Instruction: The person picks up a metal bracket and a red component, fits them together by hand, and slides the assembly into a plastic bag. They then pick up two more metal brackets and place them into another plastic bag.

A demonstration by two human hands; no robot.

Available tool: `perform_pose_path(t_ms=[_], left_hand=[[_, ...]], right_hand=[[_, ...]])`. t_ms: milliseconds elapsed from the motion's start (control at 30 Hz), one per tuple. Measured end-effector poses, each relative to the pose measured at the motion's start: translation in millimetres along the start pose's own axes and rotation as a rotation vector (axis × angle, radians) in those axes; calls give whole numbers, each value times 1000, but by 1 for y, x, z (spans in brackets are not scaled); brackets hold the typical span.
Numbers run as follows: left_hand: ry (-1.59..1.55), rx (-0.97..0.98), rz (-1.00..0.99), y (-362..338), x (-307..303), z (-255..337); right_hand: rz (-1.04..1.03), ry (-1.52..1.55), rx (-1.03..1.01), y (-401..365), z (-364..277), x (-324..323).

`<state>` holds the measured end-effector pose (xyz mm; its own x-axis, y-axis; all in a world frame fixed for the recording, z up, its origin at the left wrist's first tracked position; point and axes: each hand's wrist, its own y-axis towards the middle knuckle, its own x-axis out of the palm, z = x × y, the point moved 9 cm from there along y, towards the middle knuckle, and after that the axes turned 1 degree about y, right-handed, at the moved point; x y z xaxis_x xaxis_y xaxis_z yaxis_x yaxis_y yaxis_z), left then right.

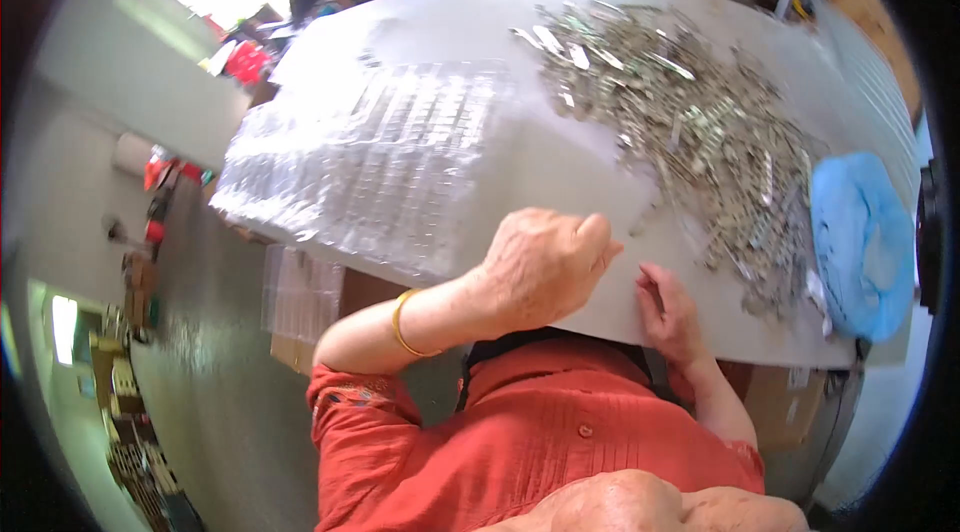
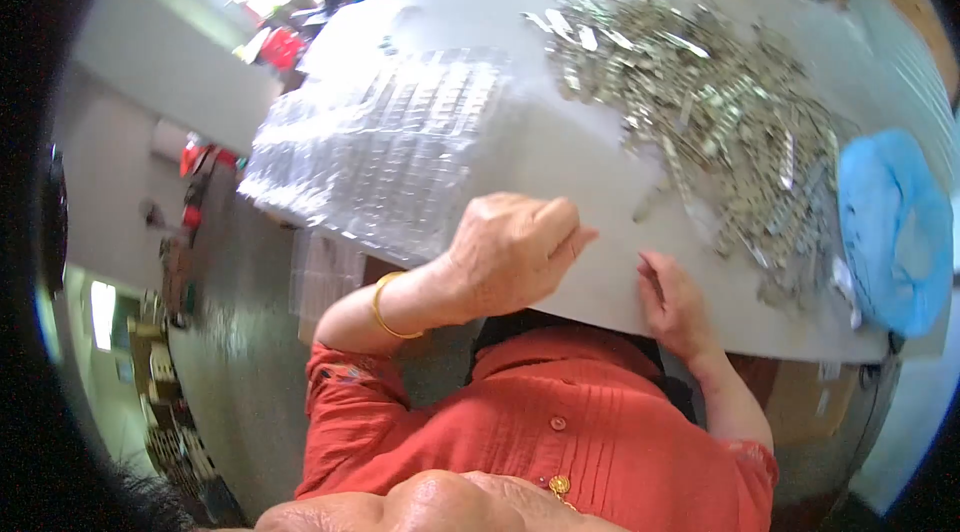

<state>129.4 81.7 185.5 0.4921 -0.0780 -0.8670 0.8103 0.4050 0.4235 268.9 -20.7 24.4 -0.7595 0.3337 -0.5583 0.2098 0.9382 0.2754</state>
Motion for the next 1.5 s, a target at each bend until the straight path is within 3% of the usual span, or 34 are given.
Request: perform_pose_path(t_ms=[67, 100, 167, 200, 267, 400, 600, 700, 767, 867, 1067, 1300, 1367, 1500], left_hand=[[-163, 64, 10, -7, 41, 9], [-249, -25, 36, -9, 59, 0], [-512, -271, 84, -19, 100, -21], [-534, -251, 71, -23, 115, -22], [-612, -439, 39, -40, 139, -36], [-685, -381, 49, -67, 160, -37], [-716, -306, 92, -74, 162, -37], [-770, -325, 69, -75, 162, -37], [-771, -308, 66, -72, 158, -37], [-775, -292, 70, -71, 155, -38], [-799, -282, 101, -74, 156, -40], [-845, -281, 123, -74, 155, -42], [-861, -315, 162, -76, 150, -44], [-896, -461, 331, -92, 143, -66]], right_hand=[[-13, 27, -77, 0, -5, 1], [13, 8, -39, 1, 1, 1], [37, -14, -188, -1, -9, 0], [54, -32, -168, -1, -9, -4], [-12, 28, -166, 0, -12, -1], [-24, 14, -140, 2, -11, 0], [-5, -11, -114, 6, -9, 2], [127, -198, -54, 19, -11, -13], [292, -433, -127, 35, -18, -32], [353, -643, -81, 61, -27, -40], [177, -855, 14, 78, 10, -24], [303, -715, 88, 89, 22, -51], [296, -295, 251, 87, 24, -56], [227, -353, 43, 70, -32, -31]])
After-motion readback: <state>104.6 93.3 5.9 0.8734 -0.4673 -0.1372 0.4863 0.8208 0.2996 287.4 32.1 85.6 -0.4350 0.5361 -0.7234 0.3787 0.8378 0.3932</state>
